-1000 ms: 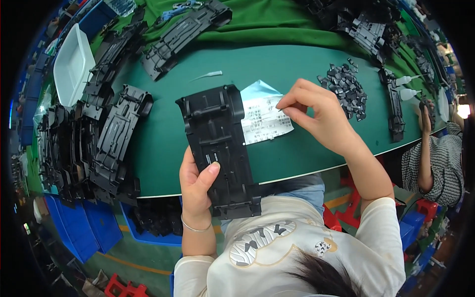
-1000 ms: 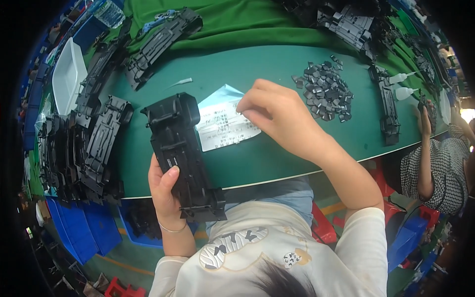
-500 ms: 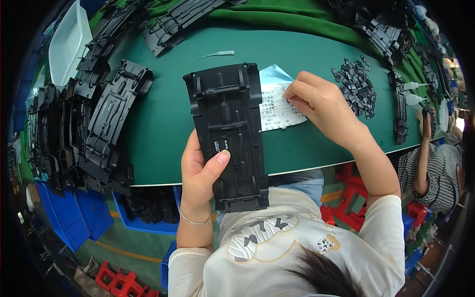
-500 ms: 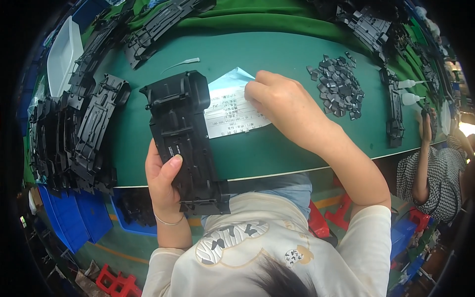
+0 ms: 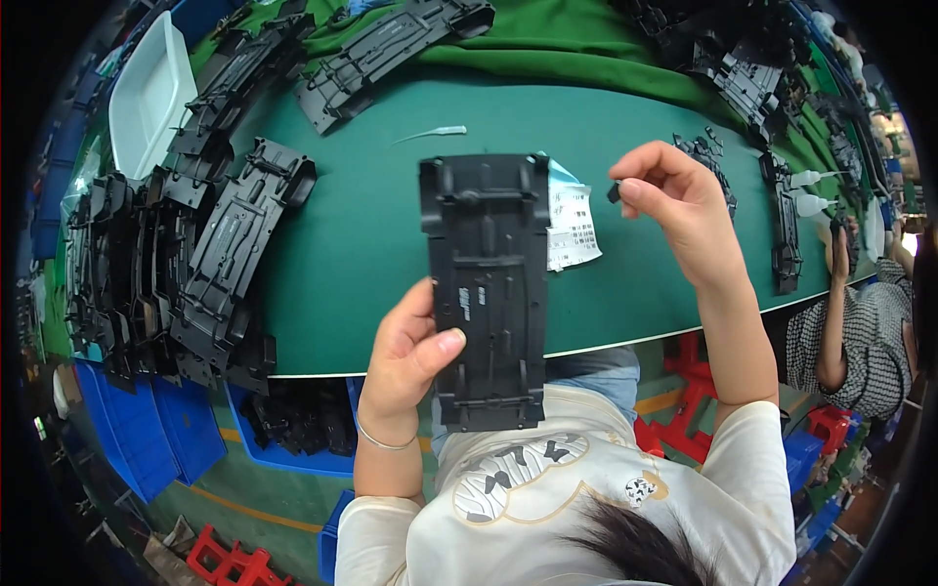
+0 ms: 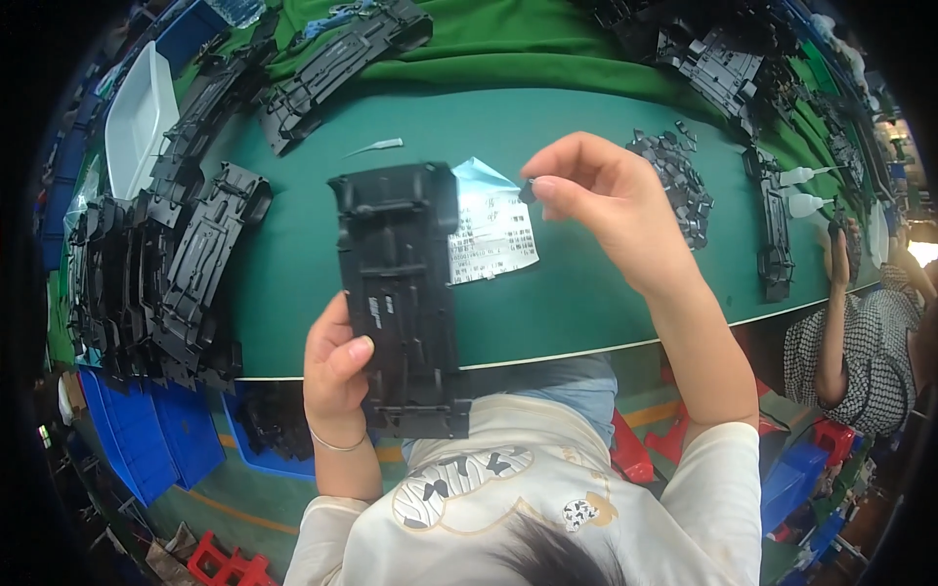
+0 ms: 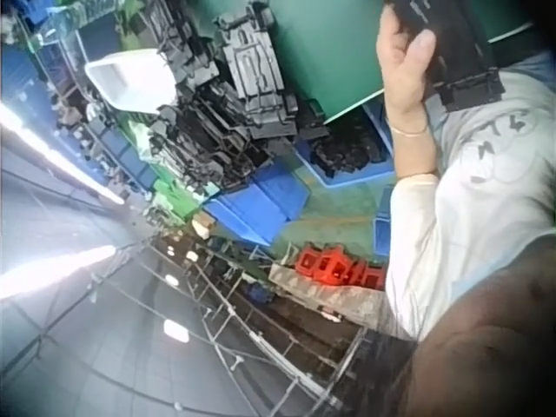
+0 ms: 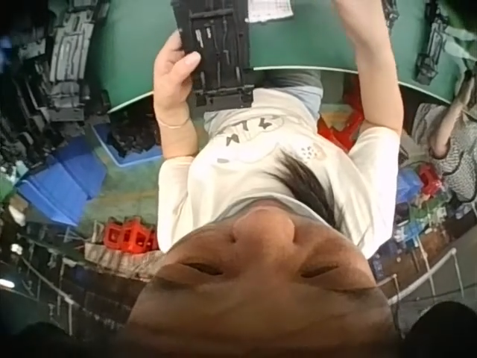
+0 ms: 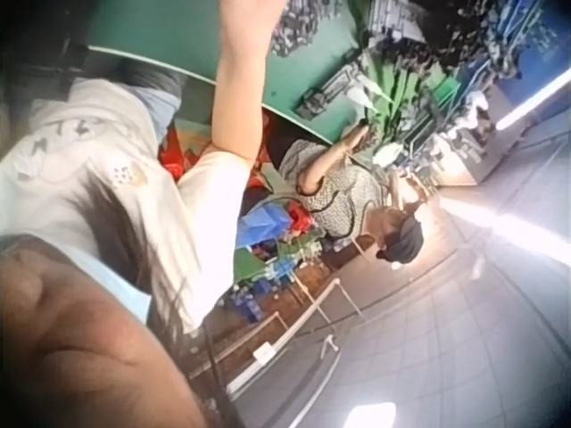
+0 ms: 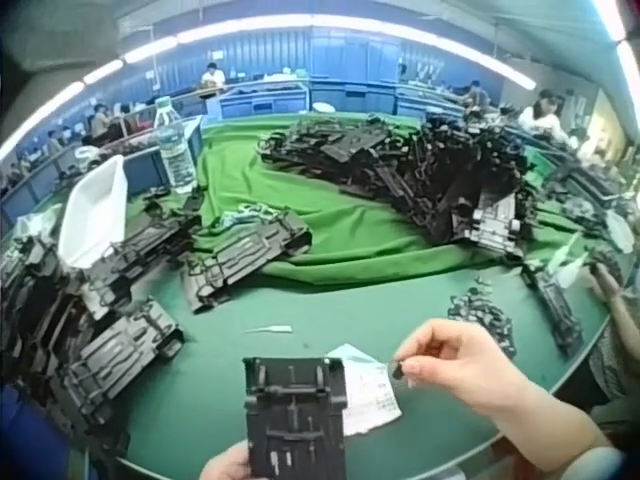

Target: Assembling small plastic parts onto a toy car chassis.

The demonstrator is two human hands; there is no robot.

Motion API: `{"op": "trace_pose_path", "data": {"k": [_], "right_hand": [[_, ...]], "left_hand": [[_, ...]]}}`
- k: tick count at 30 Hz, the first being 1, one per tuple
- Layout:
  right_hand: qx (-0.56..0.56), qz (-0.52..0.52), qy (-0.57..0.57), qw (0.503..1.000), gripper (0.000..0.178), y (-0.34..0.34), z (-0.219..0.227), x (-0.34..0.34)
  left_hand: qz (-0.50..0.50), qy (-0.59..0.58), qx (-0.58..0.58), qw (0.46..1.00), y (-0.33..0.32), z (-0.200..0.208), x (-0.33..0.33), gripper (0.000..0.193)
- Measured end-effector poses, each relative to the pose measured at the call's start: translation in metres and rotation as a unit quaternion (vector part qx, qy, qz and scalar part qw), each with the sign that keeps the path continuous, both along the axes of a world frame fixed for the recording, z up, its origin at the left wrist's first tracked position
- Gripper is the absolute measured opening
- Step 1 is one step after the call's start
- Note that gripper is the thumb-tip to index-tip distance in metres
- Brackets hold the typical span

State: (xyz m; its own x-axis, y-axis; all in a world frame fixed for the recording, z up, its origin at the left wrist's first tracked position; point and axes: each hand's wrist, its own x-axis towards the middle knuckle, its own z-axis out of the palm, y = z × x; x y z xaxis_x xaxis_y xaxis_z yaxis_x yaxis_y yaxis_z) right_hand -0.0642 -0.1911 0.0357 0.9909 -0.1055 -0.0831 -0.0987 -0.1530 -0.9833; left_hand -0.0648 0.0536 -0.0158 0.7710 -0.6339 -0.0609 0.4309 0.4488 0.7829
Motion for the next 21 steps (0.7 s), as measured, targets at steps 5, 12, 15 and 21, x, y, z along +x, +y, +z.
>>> {"op": "trace_pose_path", "data": {"k": [5, 12, 15, 21], "right_hand": [[0.142, 0.045, -0.045, 0.988, 0.01, 0.015, 0.018, -0.005], [-0.094, 0.099, -0.115, 0.984, 0.009, 0.039, 0.027, -0.003], [-0.082, 0.08, -0.081, 0.99, 0.009, 0.037, 0.025, -0.002], [-0.052, 0.066, -0.059, 0.995, 0.011, 0.032, 0.019, 0.0]], "left_hand": [[-0.084, 0.016, -0.005, 0.996, -0.004, 0.003, -0.001, 0.043], [-0.096, 0.027, 0.02, 0.995, -0.017, 0.022, -0.006, 0.043], [-0.111, 0.032, 0.025, 0.993, -0.022, 0.028, -0.005, 0.043], [-0.099, 0.033, 0.019, 0.994, -0.03, 0.033, -0.005, 0.042]]}}
